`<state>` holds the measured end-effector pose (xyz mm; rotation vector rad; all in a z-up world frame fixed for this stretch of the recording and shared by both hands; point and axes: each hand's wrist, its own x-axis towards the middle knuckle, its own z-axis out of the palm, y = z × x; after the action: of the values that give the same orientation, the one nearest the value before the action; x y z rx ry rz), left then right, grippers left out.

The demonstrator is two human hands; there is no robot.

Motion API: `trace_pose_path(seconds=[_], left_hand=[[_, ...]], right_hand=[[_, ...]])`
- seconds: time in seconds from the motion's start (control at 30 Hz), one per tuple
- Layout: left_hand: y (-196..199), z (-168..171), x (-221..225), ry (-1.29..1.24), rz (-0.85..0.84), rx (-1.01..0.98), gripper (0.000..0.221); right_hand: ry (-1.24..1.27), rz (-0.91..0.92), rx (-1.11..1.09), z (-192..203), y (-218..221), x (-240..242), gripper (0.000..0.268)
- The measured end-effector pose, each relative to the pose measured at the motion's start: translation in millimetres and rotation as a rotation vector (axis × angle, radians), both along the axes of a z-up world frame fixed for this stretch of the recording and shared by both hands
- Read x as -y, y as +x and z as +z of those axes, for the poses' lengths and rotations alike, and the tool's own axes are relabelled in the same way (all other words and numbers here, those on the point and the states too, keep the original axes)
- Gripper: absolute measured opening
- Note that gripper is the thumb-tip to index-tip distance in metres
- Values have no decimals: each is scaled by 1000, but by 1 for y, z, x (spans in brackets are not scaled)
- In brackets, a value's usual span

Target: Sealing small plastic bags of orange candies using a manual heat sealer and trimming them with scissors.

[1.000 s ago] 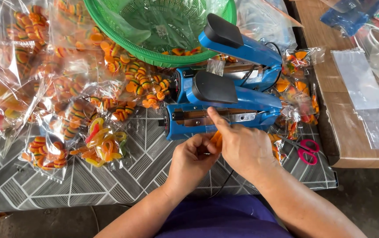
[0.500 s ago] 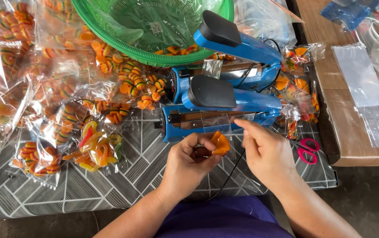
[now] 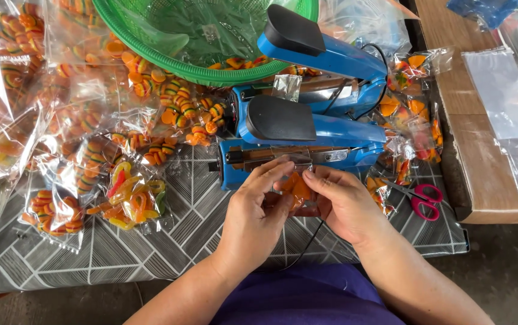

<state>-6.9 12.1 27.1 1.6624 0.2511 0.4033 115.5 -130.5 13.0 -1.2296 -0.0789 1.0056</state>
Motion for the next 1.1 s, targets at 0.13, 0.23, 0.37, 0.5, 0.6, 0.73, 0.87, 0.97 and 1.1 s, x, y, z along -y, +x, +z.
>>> trace_pose_path(seconds=[0.13,0.23,0.37,0.5,0.6,0.73,0.87,0.97,1.1], left_hand=[[2,-2,0,-46,-26,-13,49],[3,-1,0,5,-25,-2,51],[2,2,1,61,-30,30,53],[4,6,0,31,-32,37,52],[1,11,4,4,-48,51,56],[-3,22,-1,51,-52,-23,78],[5,12,-14,4,146,62,65],[15,8,-12,-151,209,156,68],[13,-14,4,-218,147,164,83]], right_hand=[[-30,-6,-10,1,1,0,27],[-24,-5,13,-3,2,1,25],[20,-31,-11,-13,3,2,23],[76,-41,4,-11,1,-1,22],[138,-126,2,-7,-1,-1,21],[4,-106,212,8,-10,1,20],[-265,168,596,26,-26,7,17],[-298,282,664,22,-30,8,16],[-321,134,1117,9,-28,23,45]])
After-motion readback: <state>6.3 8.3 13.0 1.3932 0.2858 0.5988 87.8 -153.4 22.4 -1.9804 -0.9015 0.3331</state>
